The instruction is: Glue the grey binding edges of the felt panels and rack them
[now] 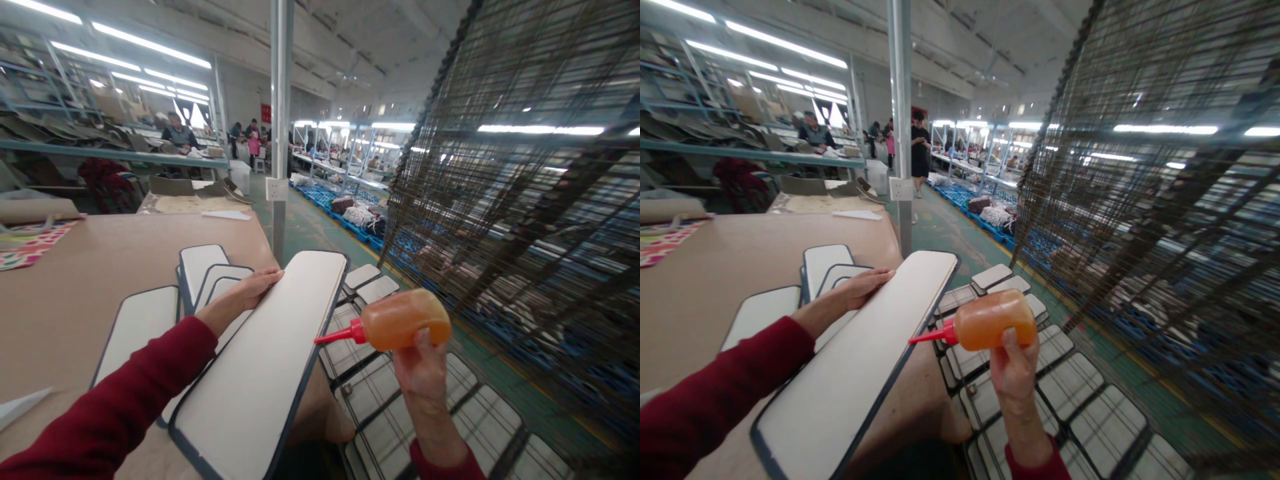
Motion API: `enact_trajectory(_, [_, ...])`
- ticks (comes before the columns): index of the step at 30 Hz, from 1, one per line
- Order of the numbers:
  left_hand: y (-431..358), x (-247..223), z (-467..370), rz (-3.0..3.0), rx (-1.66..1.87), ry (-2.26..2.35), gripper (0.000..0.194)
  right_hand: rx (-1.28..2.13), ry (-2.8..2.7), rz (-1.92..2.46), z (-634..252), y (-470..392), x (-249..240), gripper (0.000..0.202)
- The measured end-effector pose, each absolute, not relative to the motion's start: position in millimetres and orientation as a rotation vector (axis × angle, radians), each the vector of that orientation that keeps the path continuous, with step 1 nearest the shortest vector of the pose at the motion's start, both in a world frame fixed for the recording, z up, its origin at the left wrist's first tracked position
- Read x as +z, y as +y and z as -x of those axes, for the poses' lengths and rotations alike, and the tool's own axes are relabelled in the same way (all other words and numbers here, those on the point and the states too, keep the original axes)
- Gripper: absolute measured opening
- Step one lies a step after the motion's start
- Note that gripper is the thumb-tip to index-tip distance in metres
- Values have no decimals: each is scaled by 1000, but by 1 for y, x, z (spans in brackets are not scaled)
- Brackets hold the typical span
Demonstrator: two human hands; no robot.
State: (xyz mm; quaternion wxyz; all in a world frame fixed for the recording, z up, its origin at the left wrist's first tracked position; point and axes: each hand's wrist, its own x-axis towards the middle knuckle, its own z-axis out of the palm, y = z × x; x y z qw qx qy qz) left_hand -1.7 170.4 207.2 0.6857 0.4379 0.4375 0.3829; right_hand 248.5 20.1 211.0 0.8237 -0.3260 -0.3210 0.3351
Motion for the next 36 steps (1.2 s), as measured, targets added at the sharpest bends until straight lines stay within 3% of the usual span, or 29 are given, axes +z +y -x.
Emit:
enact_trajectory(14, [182, 212, -6, -973, 863, 1004, 8, 749, -710, 699, -245, 13, 212, 50])
enact_trajectory(36, [204, 204, -1, -973, 867, 996, 14, 827, -681, 713, -243, 8, 206, 54])
